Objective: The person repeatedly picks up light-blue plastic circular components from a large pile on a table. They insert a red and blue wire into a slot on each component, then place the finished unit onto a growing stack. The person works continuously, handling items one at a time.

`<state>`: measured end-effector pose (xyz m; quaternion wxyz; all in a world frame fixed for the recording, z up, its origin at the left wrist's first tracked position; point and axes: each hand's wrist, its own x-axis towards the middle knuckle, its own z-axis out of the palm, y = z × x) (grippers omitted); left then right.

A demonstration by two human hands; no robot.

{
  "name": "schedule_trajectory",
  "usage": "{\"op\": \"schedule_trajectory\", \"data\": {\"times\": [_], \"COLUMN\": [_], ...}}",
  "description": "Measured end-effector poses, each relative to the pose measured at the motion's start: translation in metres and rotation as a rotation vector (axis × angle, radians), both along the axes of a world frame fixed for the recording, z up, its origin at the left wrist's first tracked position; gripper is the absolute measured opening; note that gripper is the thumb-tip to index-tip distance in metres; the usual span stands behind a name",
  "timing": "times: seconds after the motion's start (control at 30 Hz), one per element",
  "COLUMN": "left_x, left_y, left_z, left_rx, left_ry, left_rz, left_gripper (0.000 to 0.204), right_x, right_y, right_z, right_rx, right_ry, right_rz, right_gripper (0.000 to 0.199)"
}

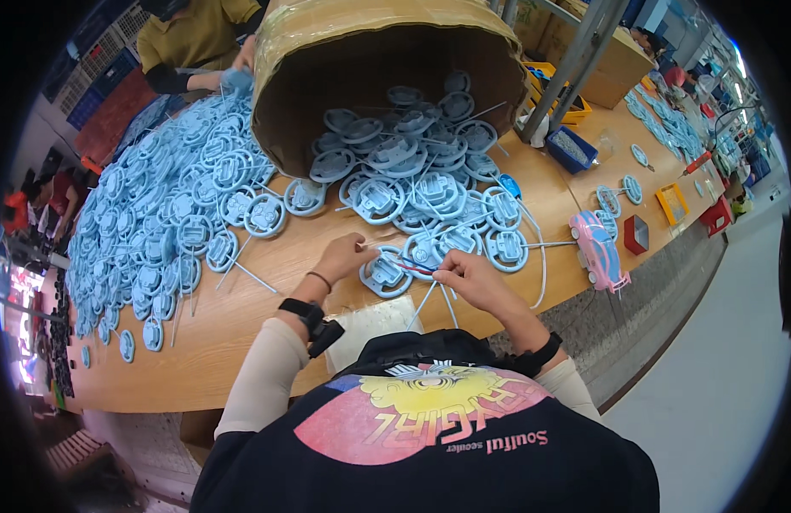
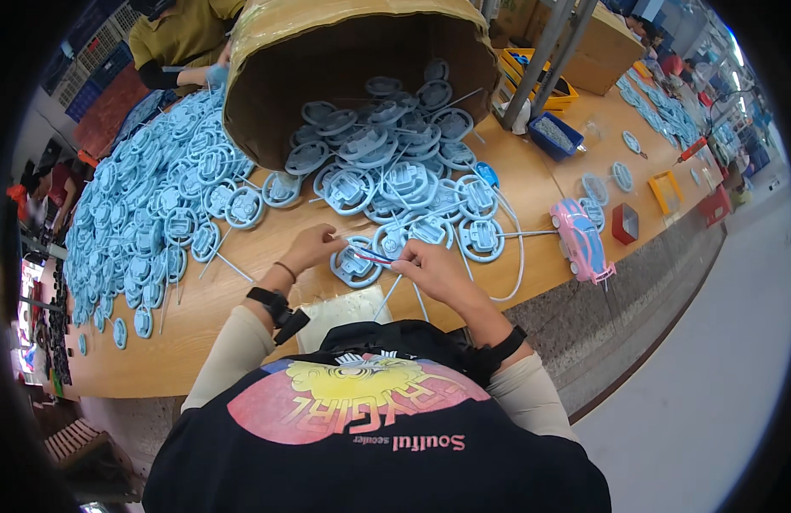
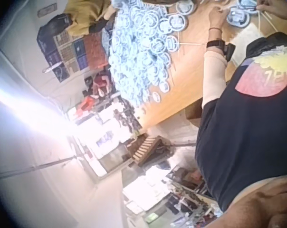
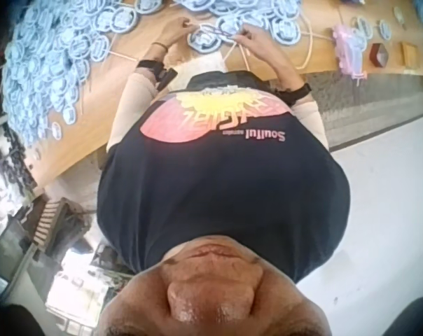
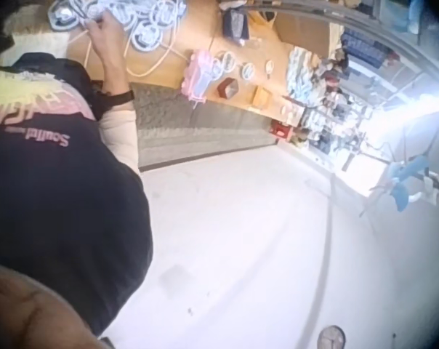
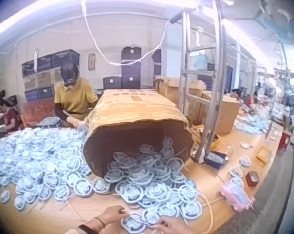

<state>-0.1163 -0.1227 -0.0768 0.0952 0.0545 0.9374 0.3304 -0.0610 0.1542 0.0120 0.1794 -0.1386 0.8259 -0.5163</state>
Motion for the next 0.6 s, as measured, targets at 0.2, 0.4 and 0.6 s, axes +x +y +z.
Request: {"op": "schedule_trajectory", "data": {"times": [0.2, 0.4, 0.6], "left_x": [0.000, 0.033, 0.086], "left_y": [0.009, -0.026, -0.050], "left_z": [-0.002, 0.030, 0.112], "left_rx": [-0.006, 0.520, 0.935], "left_ry": [-0.323, -0.682, -0.301], "left_rz": [-0.081, -0.034, 0.295], "left_gripper": [0.045, 0.024, 0.021], "right_x": [0.004, 0.006, 0.014], "right_y": [0.000, -0.005, -0.023], "right_z": [-0.003, -0.002, 0.015], "right_rx": [0.010, -0.011, -0.062], "right_ry": [0.022, 0.038, 0.156], "right_rz": [-0.010, 0.037, 0.163], "right_gripper": [0.018, 0.018, 0.020]}}
